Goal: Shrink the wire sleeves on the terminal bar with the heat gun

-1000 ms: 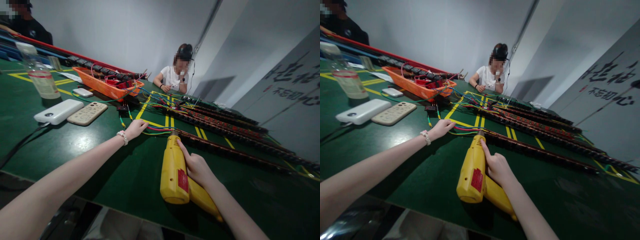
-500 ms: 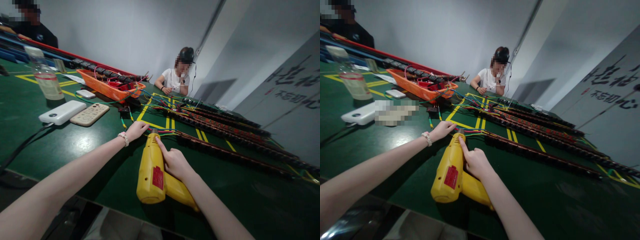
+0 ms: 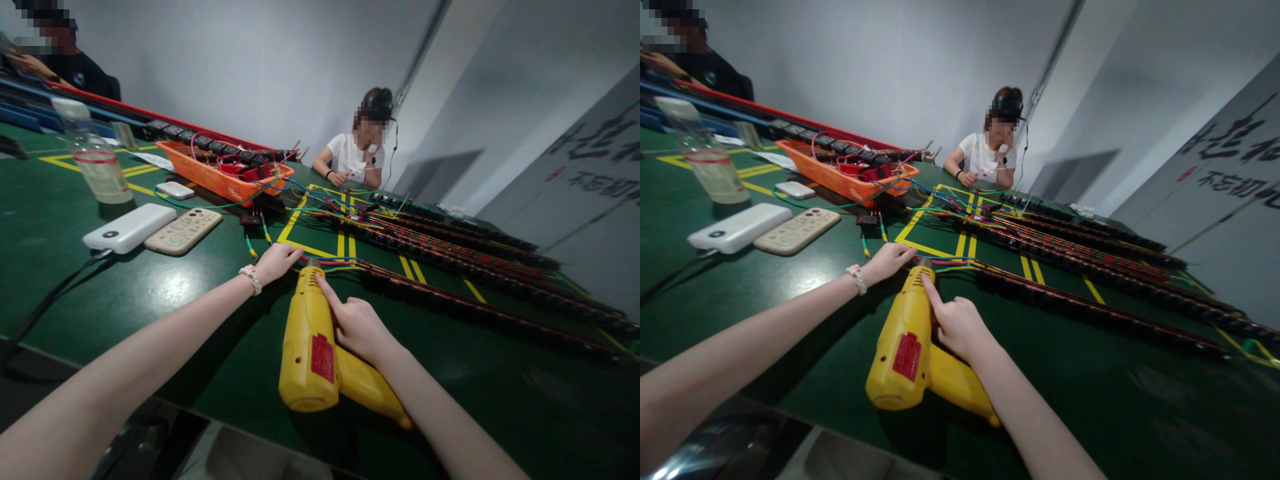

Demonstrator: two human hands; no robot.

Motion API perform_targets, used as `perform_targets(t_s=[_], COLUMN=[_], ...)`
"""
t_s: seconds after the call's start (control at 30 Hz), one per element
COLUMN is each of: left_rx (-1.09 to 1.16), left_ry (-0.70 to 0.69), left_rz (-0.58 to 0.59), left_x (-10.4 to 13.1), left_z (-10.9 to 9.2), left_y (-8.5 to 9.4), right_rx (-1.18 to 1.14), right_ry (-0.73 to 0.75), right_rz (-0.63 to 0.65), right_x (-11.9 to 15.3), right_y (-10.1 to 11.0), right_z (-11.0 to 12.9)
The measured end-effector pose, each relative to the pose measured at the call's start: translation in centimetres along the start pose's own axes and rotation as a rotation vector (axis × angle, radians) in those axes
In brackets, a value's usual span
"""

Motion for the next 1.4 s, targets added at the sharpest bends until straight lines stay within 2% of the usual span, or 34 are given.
perform_targets(t_s=[0.17,0.33,0.57,0.8,1.0,1.17,1.4], left_rx=[-0.003,-0.011,-0.007,0.042,0.034,0.041,0.072], left_ry=[-0.004,0.013,0.017,0.020,0.031,0.016,0.041], left_rz=[0.000,0.014,0.009,-0.030,-0.026,-0.023,-0.025], left_x=[0.1,0.1,0.1,-0.3,-0.4,-0.6,-0.4], left_z=[0.1,0.1,0.2,0.4,0.4,0.6,0.4], left_y=[0.0,0.0,0.0,-0.2,-0.2,-0.2,0.2], right_rx=[-0.039,-0.077,-0.045,-0.029,0.017,0.012,0.017], right_ry=[-0.128,-0.234,-0.235,-0.202,-0.081,0.025,0.039], right_rz=[0.025,-0.010,-0.008,-0.010,0.018,-0.009,-0.051], right_x=[1.1,2.2,2.7,2.3,0.4,-1.0,-1.3], right_y=[-0.6,-1.2,-0.7,-0.5,0.2,0.5,0.3], right_z=[-2.6,-5.1,-5.5,-4.5,-1.0,1.4,1.7])
Point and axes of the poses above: each hand's wrist, its own x-axis away from the middle knuckle, its own y-axis out of the back of the hand, z = x × y, the point moved 2 cm from there along -x, towards the middle knuckle, and after that the axes turned 15 degrees about -y, right-handed, at the moved point
